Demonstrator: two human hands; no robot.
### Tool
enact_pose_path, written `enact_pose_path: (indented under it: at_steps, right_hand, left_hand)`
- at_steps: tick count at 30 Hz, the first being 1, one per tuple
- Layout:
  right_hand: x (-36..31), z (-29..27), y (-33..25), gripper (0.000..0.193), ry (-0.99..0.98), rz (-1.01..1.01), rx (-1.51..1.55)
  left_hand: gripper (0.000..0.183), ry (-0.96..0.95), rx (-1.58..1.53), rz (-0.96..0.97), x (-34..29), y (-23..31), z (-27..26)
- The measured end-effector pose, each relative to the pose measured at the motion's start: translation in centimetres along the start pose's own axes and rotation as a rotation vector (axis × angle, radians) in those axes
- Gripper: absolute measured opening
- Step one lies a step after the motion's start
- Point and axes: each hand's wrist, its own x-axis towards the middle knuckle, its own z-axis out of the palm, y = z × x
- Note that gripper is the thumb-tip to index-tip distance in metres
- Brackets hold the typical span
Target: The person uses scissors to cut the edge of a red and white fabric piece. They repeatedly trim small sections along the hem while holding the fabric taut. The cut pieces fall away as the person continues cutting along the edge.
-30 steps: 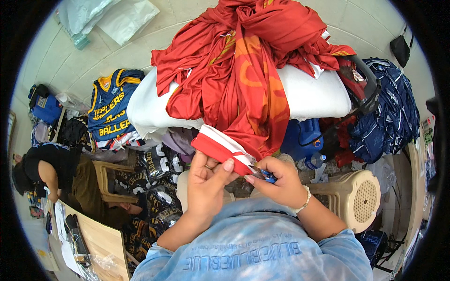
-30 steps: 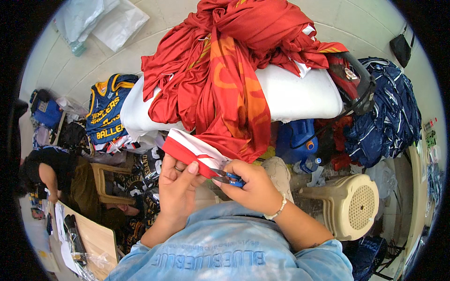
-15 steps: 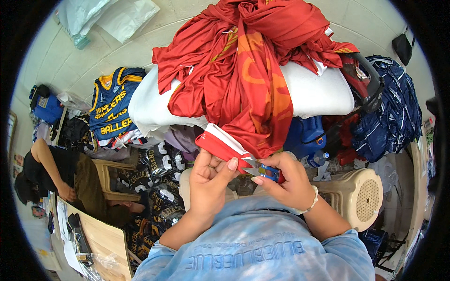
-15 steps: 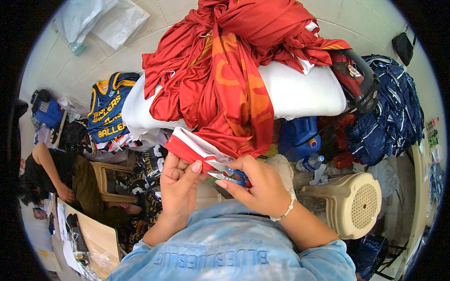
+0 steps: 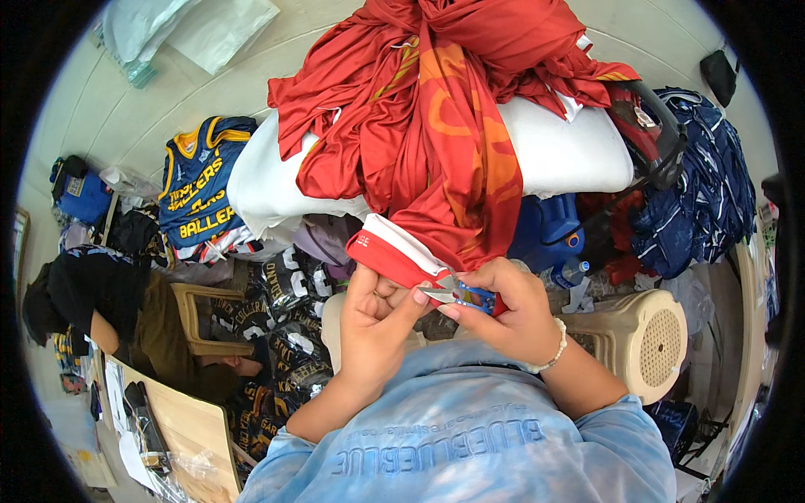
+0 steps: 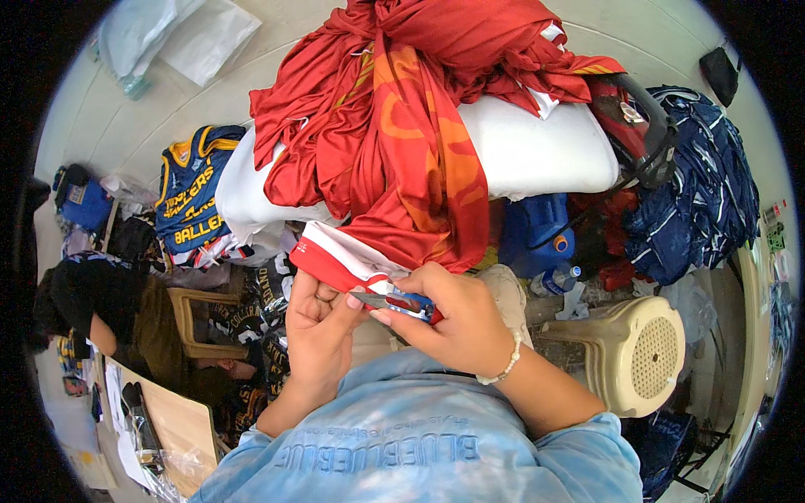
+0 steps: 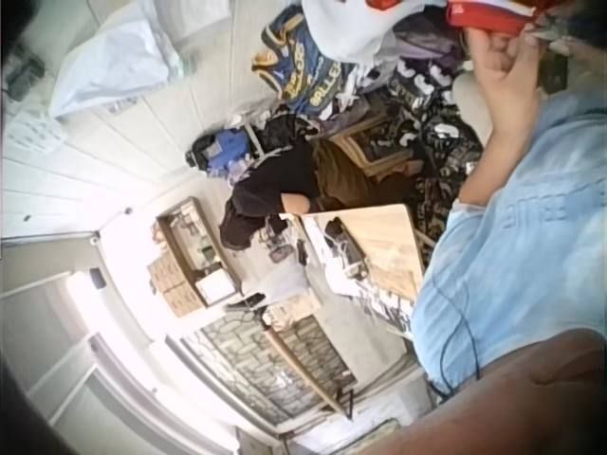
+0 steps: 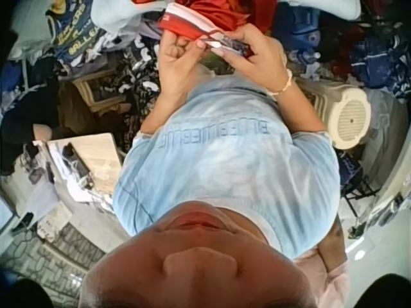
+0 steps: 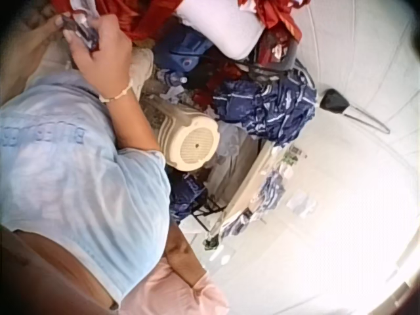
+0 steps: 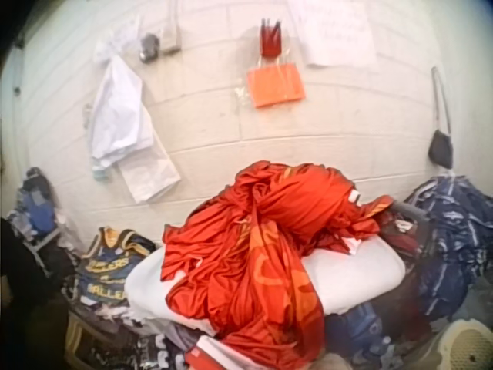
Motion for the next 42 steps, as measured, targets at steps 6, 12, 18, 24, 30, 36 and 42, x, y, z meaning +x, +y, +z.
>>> enact_pose_path:
  at_steps: [6, 12, 18, 24, 30, 36, 42]
  right_hand:
    - [-0.1, 0.3, 0.0, 0.029, 0.027, 0.015, 0.062]
    - [0.0, 0.5, 0.0, 0.028, 0.046, 0.012, 0.03]
    - [-0.5, 0.5, 0.3, 0.026, -0.041, 0.176, 0.126]
    - [-0.6, -0.1, 1.2, 0.026, -0.186, 0.211, 0.19]
    - [-0.8, -0.6, 1.0, 0.028, -0.066, 0.163, 0.198]
    - [-0.7, 0.0, 0.8, 0.034, 0.013, 0.06, 0.114]
    - [-0.6, -0.1, 0.5, 0.03, 0.022, 0.028, -0.001]
  left_hand:
    - [0.05, 0.009, 0.017, 0.017, -0.1, -0.1, 0.2]
    - [0.045, 0.055, 0.104, 0.023, -0.1, -0.1, 0.6]
    - [0.045, 0.075, 0.022, -0.026, 0.0, -0.3, 0.4]
    - [0.041, 0.164, -0.105, -0.026, 1.2, -0.2, -0.7]
    - [0.043, 0.16, -0.033, -0.027, 0.8, -0.2, -0.8]
    - [0.041, 0.118, -0.056, 0.0, 0.7, 0.0, -0.5]
    - [0.039, 0.104, -0.053, -0.016, 0.5, 0.0, -0.6]
